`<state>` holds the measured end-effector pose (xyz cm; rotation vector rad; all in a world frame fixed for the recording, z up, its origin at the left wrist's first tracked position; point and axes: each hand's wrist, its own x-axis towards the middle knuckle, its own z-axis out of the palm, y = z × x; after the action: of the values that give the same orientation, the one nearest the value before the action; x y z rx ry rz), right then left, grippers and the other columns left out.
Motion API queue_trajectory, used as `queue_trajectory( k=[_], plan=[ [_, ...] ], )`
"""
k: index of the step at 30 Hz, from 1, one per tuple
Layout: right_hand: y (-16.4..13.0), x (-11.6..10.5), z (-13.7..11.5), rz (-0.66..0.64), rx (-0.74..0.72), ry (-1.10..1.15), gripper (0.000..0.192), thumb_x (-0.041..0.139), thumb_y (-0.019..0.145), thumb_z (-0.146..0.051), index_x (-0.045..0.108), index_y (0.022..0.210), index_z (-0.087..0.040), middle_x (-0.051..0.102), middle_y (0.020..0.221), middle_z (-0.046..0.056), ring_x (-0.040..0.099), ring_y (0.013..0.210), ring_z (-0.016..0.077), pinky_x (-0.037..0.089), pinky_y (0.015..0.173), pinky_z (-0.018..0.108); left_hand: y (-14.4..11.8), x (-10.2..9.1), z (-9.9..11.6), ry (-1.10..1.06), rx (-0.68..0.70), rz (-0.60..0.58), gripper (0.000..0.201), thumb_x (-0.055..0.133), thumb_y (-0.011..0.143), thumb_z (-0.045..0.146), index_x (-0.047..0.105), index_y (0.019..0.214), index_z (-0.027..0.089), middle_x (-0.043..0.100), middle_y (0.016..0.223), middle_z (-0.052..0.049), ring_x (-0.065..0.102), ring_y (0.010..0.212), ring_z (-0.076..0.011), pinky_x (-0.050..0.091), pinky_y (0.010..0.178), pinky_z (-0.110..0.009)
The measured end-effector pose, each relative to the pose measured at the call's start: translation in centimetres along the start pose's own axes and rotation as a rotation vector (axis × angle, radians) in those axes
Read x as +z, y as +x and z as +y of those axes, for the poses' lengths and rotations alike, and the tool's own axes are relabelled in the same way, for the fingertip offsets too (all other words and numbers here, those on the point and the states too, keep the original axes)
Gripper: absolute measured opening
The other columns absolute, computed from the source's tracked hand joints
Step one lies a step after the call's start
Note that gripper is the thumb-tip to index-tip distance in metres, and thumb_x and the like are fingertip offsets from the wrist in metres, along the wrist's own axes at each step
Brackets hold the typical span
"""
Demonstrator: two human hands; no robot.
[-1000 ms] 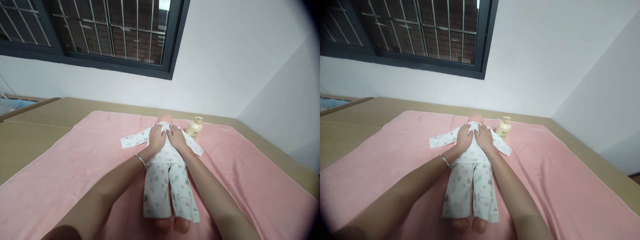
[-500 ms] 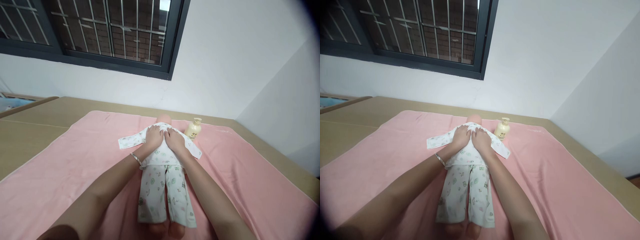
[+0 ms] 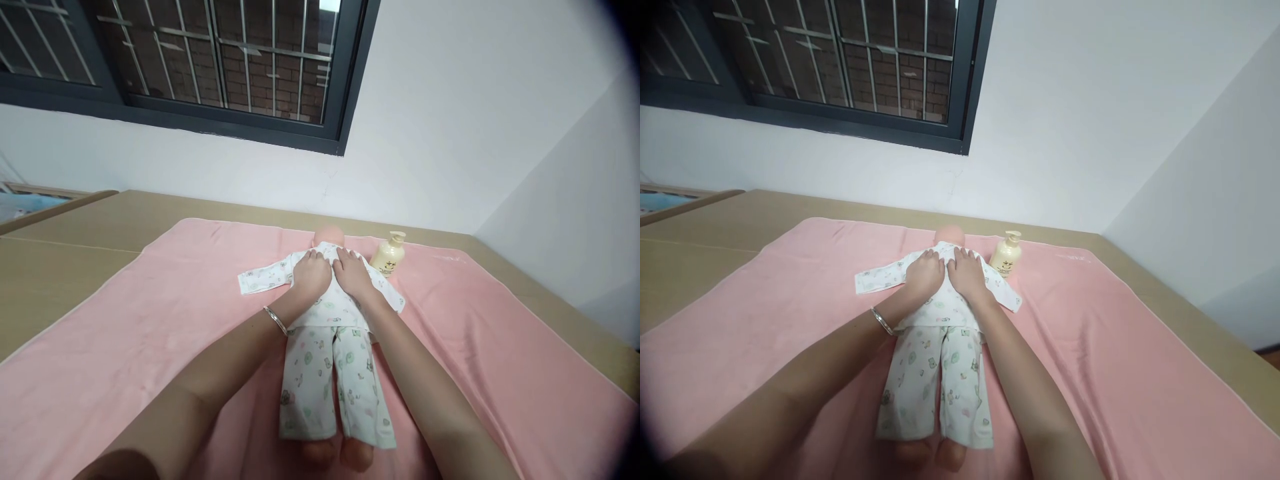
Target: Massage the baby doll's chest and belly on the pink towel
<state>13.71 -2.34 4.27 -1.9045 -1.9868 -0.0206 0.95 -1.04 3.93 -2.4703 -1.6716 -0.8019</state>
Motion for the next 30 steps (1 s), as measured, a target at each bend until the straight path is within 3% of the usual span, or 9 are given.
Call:
queue_trajectory(
  k=[7, 12, 14, 16, 20, 25, 30],
  plan=[
    [-2.0, -1.3, -3.3, 0.024, 0.124, -0.18, 0.039, 0.03, 0.099, -0.029, 0.056, 0.119, -0.008, 0.062, 0.114, 0.022, 0.058, 0.108, 0.0312, 0.044, 0.089, 0.04, 1.4, 1.5, -1.7, -0.093, -0.025, -0.047, 0.046, 0.038, 0.093, 0.031, 0.055, 0.125, 0.003, 0.054, 0.136, -0.023, 0.046, 0.132, -0.0308, 0.034, 0.112, -0.044],
    [-1.6, -1.7, -2.6, -0.015, 0.125, -0.116, 0.038, 0.032, 0.098, -0.03, 0.06, 0.112, -0.01, 0.066, 0.107, 0.019, 0.062, 0.102, 0.0297, 0.045, 0.085, 0.037, 1.3, 2.0, -1.9, -0.145, -0.028, -0.015, 0.046, 0.039, 0.093, 0.032, 0.053, 0.128, 0.006, 0.052, 0.139, -0.021, 0.043, 0.135, -0.0298, 0.032, 0.114, -0.045],
    [-0.9, -1.7, -1.1, -0.063, 0.077, -0.009, 0.038, 0.032, 0.097, -0.031, 0.061, 0.114, -0.014, 0.066, 0.113, 0.016, 0.061, 0.107, 0.0285, 0.045, 0.088, 0.037, 1.1, 2.1, -1.8, -0.162, -0.042, 0.02, 0.044, 0.039, 0.093, 0.032, 0.053, 0.127, 0.008, 0.053, 0.139, -0.02, 0.044, 0.134, -0.0299, 0.031, 0.115, -0.046],
    [-0.1, -1.2, 0.5, -0.07, 0.01, 0.113, 0.042, 0.032, 0.097, -0.034, 0.058, 0.126, -0.017, 0.059, 0.132, 0.012, 0.053, 0.123, 0.0266, 0.041, 0.1, 0.037, 0.9, 2.1, -1.6, -0.171, -0.051, 0.037, 0.044, 0.04, 0.093, 0.033, 0.053, 0.127, 0.009, 0.053, 0.139, -0.02, 0.044, 0.134, -0.0303, 0.031, 0.115, -0.047],
    [0.8, 0.6, 2.5, -0.015, -0.02, 0.251, 0.052, 0.031, 0.098, -0.039, 0.043, 0.144, -0.017, 0.036, 0.153, 0.007, 0.027, 0.144, 0.0227, 0.018, 0.118, 0.041, 0.8, 2.1, -1.5, -0.164, -0.046, 0.038, 0.044, 0.039, 0.094, 0.033, 0.053, 0.128, 0.009, 0.053, 0.139, -0.019, 0.043, 0.134, -0.0304, 0.03, 0.115, -0.046],
    [0.7, 1.6, 2.6, 0.019, -0.022, 0.27, 0.052, 0.031, 0.098, -0.039, 0.043, 0.144, -0.018, 0.037, 0.153, 0.006, 0.027, 0.145, 0.0216, 0.014, 0.119, 0.043, 0.4, 1.4, -0.9, -0.137, -0.011, 0.06, 0.039, 0.037, 0.096, 0.03, 0.055, 0.125, 0.012, 0.058, 0.129, -0.017, 0.049, 0.126, -0.0288, 0.034, 0.111, -0.045],
    [0.5, 1.1, 2.4, 0.028, -0.025, 0.244, 0.051, 0.03, 0.098, -0.038, 0.044, 0.144, -0.018, 0.039, 0.152, 0.007, 0.028, 0.144, 0.0232, 0.016, 0.118, 0.045, -0.2, 0.6, 0.2, -0.026, -0.038, 0.031, 0.036, 0.033, 0.098, 0.03, 0.061, 0.111, 0.012, 0.063, 0.113, -0.017, 0.054, 0.113, -0.0287, 0.047, 0.091, -0.038]
  ],
)
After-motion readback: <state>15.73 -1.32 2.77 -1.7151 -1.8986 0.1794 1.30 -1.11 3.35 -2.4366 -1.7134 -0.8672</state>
